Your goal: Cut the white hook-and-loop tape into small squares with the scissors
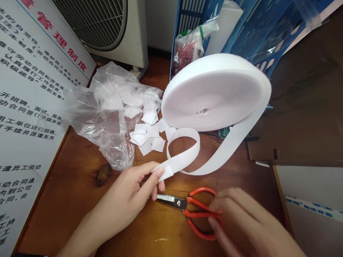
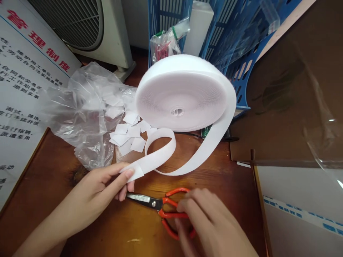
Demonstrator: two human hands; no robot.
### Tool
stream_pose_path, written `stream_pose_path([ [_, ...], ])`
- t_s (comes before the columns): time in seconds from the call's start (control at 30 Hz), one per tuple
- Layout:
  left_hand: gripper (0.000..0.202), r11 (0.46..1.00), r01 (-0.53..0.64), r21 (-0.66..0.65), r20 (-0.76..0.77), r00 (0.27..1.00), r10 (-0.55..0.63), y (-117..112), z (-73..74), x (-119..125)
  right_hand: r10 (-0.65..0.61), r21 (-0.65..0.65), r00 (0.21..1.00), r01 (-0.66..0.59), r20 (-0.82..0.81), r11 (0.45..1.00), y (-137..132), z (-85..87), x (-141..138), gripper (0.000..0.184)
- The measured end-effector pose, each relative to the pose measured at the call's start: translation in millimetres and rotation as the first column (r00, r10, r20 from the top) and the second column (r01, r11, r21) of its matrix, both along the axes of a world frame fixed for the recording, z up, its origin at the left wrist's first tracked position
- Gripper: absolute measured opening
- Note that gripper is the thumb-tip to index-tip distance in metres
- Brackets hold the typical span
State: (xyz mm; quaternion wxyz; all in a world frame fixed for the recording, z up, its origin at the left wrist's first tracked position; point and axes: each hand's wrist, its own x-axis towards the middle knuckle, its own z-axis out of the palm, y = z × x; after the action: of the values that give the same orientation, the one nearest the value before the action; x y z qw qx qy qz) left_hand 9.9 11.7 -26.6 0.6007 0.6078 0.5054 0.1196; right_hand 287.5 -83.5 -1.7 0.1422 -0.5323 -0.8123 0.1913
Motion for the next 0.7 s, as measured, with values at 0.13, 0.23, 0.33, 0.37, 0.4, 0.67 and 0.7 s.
stream_pose_path([
  [0.13,0.056,0.997,-0.055,0.048,-0.006,0.998,0.056,8,0.9,-7,-0.043,-0.02,0.992,0.046,0.121,0.999,-34,-37.7,-3,0.033],
  [0.23,0.058,0.997,-0.067,0.036,-0.006,0.998,0.067,11,-0.1,-10,-0.142,0.052,0.973,0.135,0.183,0.989,-42,-57.1,-10,0.043],
  [0.33,0.06,0.997,-0.073,0.016,0.004,0.997,0.073,13,-3.2,-12,-0.163,0.072,0.967,0.152,0.194,0.986,-36,-61.5,-16,0.044],
  [0.37,0.061,0.997,-0.075,0.012,0.01,0.997,0.075,14,-4.5,-12,-0.154,0.084,0.969,0.14,0.192,0.987,-34,-61.4,-18,0.043],
  [0.4,0.061,0.997,-0.078,0.008,0.015,0.997,0.078,15,-5.8,-13,-0.139,0.087,0.971,0.124,0.193,0.989,-32,-61.3,-19,0.041],
  [0.67,0.062,0.985,-0.164,0.062,-0.05,0.985,0.167,15,-5.7,-15,-0.196,-0.248,0.981,0.192,0.011,0.949,-64,-57.7,14,0.02],
  [0.7,0.062,0.983,-0.169,0.071,-0.057,0.983,0.173,13,-4.9,-14,-0.263,-0.389,0.961,0.21,-0.087,0.897,-71,-55.0,21,0.011],
])
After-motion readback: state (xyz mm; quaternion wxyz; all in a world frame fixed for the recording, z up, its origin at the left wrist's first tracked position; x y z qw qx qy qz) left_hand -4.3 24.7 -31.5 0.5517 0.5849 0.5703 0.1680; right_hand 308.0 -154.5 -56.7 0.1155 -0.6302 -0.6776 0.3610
